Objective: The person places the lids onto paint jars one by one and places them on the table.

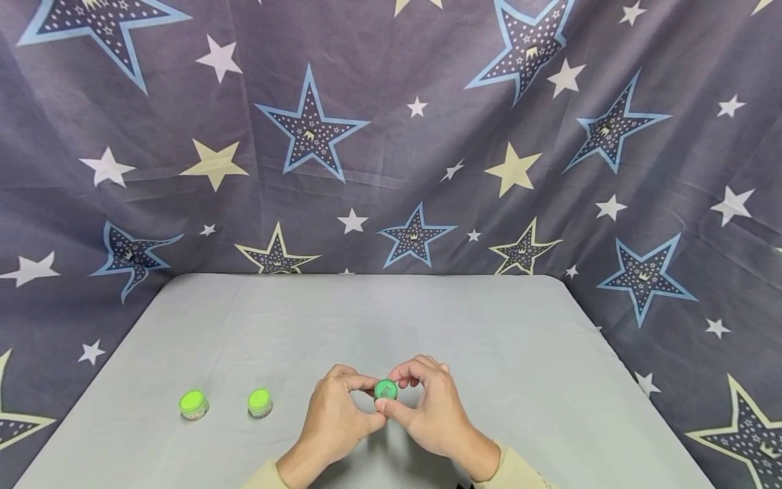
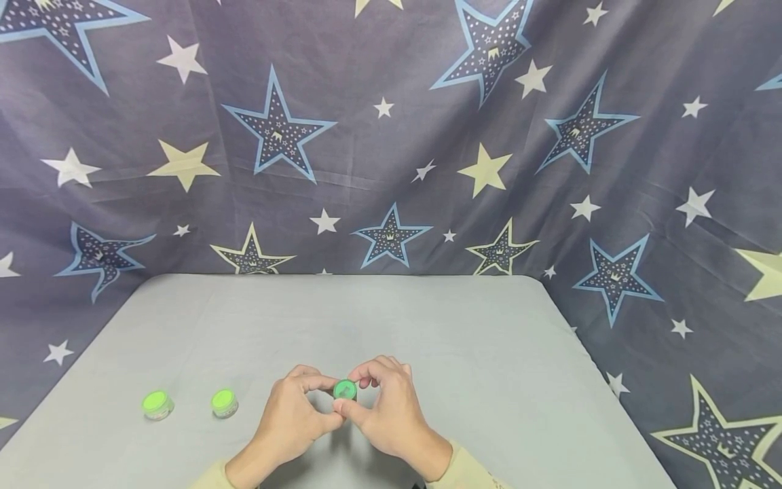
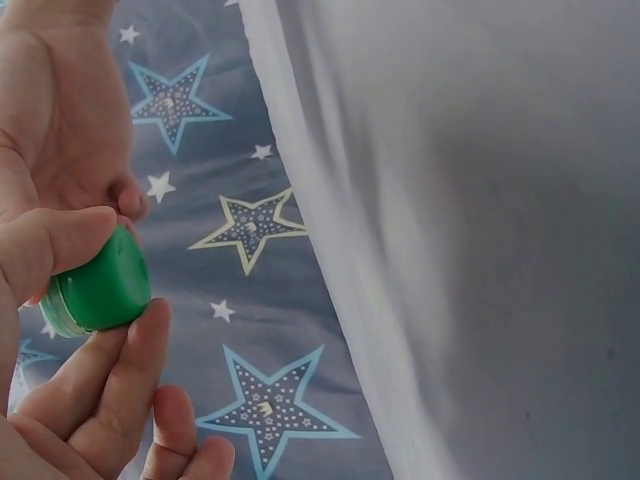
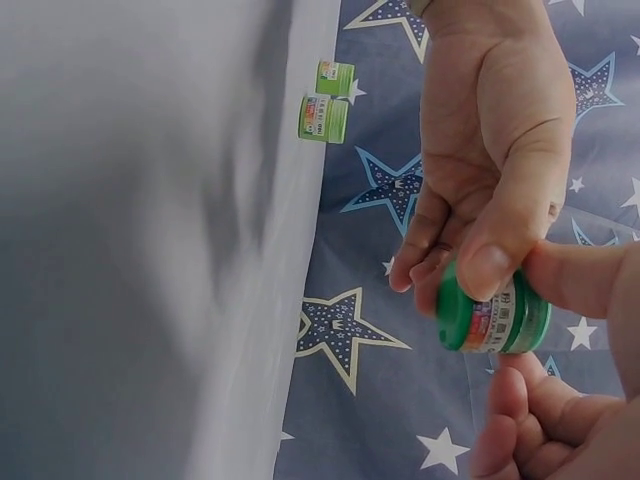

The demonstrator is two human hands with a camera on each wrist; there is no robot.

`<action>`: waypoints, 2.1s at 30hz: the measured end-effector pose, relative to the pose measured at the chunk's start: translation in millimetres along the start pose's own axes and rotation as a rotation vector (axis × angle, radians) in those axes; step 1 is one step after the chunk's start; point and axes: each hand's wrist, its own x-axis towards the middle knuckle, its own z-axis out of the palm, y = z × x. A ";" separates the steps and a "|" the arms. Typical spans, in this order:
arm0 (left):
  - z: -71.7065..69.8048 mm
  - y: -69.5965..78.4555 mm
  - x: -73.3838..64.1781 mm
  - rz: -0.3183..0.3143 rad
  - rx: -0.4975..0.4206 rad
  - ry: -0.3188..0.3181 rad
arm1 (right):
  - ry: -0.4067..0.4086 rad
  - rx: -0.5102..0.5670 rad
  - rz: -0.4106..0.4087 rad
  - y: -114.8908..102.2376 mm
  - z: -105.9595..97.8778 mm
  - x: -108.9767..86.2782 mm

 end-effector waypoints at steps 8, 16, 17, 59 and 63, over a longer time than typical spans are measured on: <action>-0.9 -0.6 0.2 0.026 -0.008 0.005 | -0.008 -0.016 -0.022 0.2 -0.1 1.1; -0.9 -2.7 1.8 0.044 0.024 0.005 | -0.001 -0.050 -0.058 -0.2 -1.4 2.8; -0.8 -3.0 1.9 0.048 0.026 0.004 | 0.004 -0.048 -0.065 -0.5 -1.6 3.1; -34.4 -47.9 24.1 -0.070 0.325 -0.137 | 0.063 -0.147 -0.041 13.0 -22.7 3.7; -36.0 -52.0 24.6 -0.085 0.334 -0.158 | 0.052 -0.146 -0.026 13.1 -23.9 3.2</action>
